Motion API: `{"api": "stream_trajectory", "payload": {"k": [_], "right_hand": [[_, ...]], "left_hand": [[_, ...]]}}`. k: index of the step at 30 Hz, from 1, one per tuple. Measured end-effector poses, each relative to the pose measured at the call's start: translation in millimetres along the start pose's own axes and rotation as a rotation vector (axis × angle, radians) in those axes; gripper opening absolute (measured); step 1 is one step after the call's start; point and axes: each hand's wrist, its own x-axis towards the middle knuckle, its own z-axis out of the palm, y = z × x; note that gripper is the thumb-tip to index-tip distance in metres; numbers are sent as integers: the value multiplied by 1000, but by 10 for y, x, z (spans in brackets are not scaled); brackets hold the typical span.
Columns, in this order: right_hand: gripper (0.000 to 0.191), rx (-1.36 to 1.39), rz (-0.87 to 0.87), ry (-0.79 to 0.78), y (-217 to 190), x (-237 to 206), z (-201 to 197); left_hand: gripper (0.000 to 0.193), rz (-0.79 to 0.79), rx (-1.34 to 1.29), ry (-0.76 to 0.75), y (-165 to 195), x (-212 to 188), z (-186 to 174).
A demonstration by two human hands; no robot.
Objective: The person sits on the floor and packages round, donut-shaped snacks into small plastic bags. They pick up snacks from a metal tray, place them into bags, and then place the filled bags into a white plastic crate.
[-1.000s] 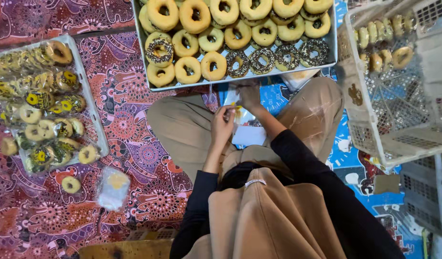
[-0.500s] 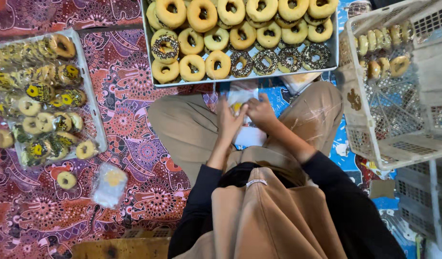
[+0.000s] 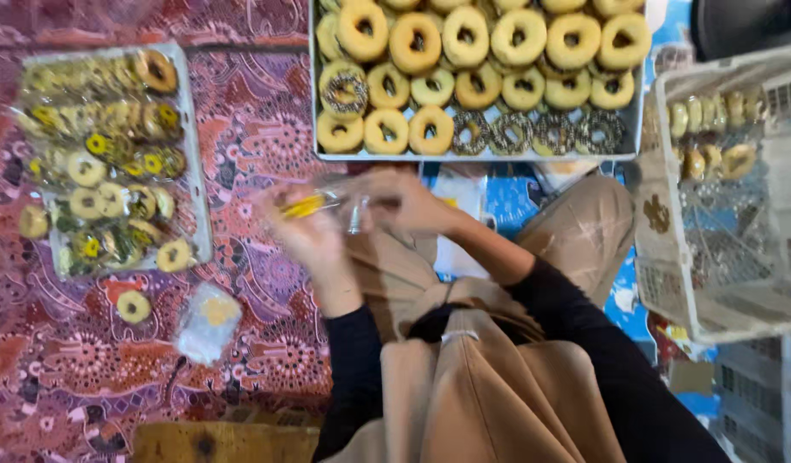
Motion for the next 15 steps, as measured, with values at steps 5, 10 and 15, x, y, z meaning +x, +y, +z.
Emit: {"api": "stream_trajectory", "payload": {"k": [5,10,15], "right_hand": [[87,-784,600,432,494,829,-93],[90,-826,647,584,615,1039,3],[72,-791,601,625,737,1027,122]], "left_hand": [[27,353,73,61,376,230,-312],[27,361,119,106,59,127,-322],[28,230,-63,48,-74,92,-235]]}}
